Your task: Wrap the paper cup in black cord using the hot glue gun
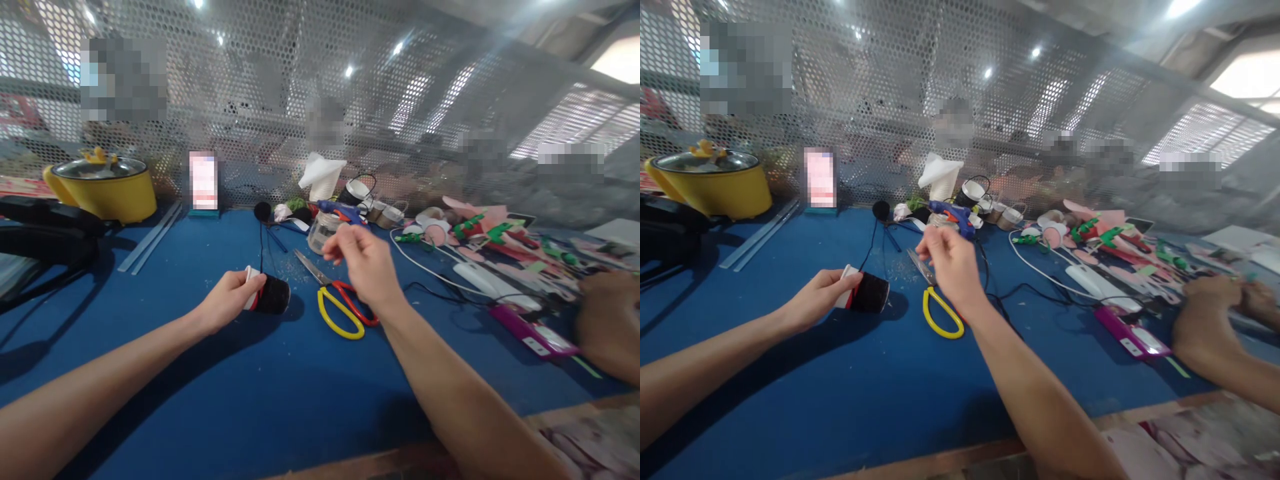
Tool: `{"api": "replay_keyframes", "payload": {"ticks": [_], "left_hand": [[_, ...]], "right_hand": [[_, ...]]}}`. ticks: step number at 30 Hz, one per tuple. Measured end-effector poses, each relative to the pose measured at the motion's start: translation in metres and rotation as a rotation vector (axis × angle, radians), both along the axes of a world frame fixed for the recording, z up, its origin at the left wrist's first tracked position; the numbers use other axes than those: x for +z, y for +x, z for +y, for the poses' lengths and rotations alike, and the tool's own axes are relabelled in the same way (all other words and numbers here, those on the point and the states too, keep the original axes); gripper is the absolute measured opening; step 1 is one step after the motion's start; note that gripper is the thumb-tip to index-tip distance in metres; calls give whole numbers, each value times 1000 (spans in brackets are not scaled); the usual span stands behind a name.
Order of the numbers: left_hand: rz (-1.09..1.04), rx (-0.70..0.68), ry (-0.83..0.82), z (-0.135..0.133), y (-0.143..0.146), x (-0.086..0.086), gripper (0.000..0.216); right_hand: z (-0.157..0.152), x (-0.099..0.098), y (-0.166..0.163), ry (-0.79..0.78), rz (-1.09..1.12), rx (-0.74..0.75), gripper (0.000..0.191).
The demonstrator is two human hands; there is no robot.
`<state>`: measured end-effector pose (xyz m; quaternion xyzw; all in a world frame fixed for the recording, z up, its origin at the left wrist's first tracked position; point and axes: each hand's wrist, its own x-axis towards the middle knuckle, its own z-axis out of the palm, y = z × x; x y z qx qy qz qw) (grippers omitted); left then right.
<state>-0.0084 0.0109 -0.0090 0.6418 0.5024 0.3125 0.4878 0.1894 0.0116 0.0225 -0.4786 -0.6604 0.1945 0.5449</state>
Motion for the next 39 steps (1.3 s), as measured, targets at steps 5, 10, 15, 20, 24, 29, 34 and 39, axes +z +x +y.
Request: {"api": "replay_keyframes", "payload": {"ticks": [5, 10, 15, 20, 24, 29, 34, 39], "left_hand": [[131, -1, 84, -1, -1, 3, 34], [175, 16, 109, -1, -2, 5, 32], [201, 4, 115, 1, -3, 3, 30], [220, 14, 109, 0, -4, 5, 29], [213, 25, 100, -1, -3, 6, 30], [214, 26, 105, 1, -3, 5, 31], [214, -1, 90, 3, -5, 3, 32], [210, -12, 95, 3, -5, 3, 32]], "right_hand": [[41, 29, 45, 106, -252, -459, 21], [74, 31, 67, -416, -274, -439, 35], [82, 19, 61, -591, -110, -251, 24], [79, 11, 53, -489, 13, -287, 18], [74, 6, 52, -356, 63, -286, 17], [69, 8, 49, -262, 117, -243, 15], [33, 16, 34, -262, 220, 92, 16], [-15, 11, 15, -420, 118, 224, 12]]}}
